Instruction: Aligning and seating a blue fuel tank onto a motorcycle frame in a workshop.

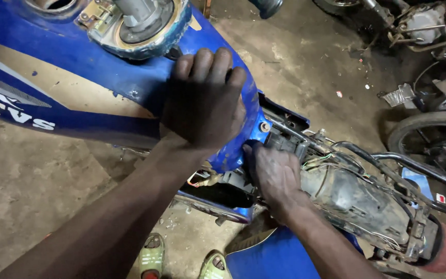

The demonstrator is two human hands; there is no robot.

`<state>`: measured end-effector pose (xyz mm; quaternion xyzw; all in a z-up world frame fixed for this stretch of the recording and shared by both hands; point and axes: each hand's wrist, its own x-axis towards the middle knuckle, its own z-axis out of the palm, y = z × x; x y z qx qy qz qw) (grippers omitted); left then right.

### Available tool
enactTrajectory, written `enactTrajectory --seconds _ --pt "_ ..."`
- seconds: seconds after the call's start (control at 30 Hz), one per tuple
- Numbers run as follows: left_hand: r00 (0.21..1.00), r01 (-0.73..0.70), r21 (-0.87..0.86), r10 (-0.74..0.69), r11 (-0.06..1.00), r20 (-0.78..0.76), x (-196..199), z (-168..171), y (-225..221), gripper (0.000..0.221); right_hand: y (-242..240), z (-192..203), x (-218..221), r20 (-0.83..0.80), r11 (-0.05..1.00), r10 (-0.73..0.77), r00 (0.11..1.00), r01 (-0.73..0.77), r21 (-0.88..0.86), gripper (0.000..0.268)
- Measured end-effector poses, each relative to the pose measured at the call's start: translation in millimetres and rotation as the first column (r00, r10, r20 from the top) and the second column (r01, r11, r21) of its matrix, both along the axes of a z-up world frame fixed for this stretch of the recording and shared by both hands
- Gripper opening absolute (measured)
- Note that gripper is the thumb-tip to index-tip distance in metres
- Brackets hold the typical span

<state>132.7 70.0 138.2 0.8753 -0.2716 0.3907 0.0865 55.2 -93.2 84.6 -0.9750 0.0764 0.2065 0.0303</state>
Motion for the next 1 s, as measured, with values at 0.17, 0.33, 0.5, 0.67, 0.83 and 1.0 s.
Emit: enactTrajectory --seconds 0.17,0.33,0.5,0.67,0.83,1.0 --pt "0.999 0.018 0.000 -0.018 1.000 -0.037 3 -1 1 0.025 -12 -1 -14 0.207 0.962 0.260 0.943 -0.271 0.022 0.032" --pt "0.999 -0.002 0.013 0.003 1.000 -0.040 1 0 -1 0.023 -3 24 -11 -0.062 0.979 0.028 0.998 -0.015 0.204 0.027" --pt "1.000 0.014 -0.011 -0.014 1.000 -0.027 2 -1 -1 0.024 -19 -16 -7 -0.006 0.990 0.016 1.000 -0.015 0.142 0.040" --pt "0.998 -0.008 0.031 0.010 0.999 -0.058 2 -1 -1 0.025 -25 -1 -17 0.146 0.945 0.090 0.985 -0.131 0.299 0.023" --pt "0.997 -0.008 0.038 0.011 0.999 -0.082 3 -3 -1 0.027 -32 -13 -11 0.282 0.860 0.115 0.952 -0.238 0.452 0.027" --pt "0.997 -0.003 0.019 0.004 1.000 -0.078 2 0 0 0.022 -22 -13 -10 -0.584 -0.317 -0.623 0.520 0.514 0.797 0.015"
